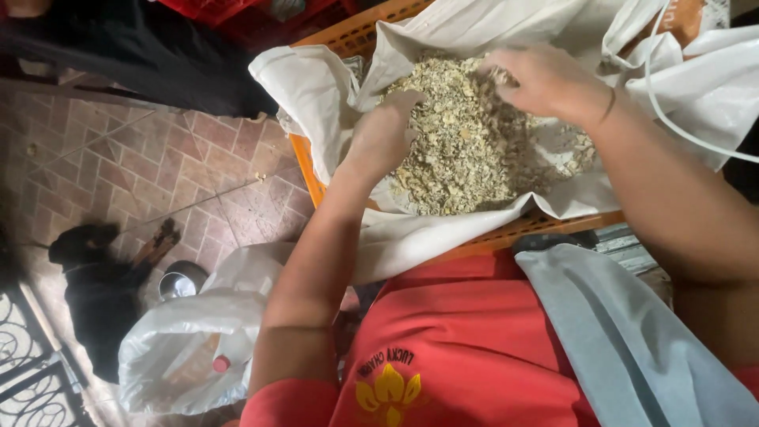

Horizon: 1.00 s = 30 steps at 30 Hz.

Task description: Mixing and sorting through dried agricultural produce in a large bag using both hands.

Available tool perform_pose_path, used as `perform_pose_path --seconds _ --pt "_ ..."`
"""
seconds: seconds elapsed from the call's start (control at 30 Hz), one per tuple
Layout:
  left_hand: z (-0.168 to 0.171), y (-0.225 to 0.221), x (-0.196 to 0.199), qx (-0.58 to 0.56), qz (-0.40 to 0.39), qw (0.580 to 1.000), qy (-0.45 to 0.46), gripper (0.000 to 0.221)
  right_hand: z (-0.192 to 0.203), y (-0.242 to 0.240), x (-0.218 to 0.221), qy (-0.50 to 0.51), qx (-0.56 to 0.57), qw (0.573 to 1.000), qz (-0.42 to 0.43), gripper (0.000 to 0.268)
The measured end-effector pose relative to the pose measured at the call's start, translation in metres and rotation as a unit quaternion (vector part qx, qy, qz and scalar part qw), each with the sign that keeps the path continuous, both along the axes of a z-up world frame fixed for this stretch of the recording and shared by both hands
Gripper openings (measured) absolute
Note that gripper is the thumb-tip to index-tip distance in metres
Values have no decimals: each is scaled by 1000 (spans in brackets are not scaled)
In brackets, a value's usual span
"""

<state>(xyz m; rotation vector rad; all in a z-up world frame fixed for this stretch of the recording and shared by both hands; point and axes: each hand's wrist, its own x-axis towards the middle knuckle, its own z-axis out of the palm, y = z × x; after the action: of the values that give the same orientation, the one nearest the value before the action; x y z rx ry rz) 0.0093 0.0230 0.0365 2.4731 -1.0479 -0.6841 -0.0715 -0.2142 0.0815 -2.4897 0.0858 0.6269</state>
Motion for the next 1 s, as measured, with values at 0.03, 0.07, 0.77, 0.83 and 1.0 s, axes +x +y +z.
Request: perform_pose_path --seconds 0.03,0.07,0.77,0.83,1.0 --pt "-2 2 -2 1 -1 1000 0 54 -7 -1 -3 0 1 1000 -1 32" --pt "-3 3 -2 -2 -1 1000 -7 50 -14 -4 -3 -29 -22 999 -6 30" --pt "-45 0 14 -63 1 996 -61 41 -51 -16 -4 -130 -49 990 -18 22" --pt "-46 0 14 -60 5 997 -56 41 -57 -18 -3 -165 -50 985 3 20" --pt "-61 2 19 -90 -16 993 -81 39 -53 -13 -1 -50 -59 996 -54 22"
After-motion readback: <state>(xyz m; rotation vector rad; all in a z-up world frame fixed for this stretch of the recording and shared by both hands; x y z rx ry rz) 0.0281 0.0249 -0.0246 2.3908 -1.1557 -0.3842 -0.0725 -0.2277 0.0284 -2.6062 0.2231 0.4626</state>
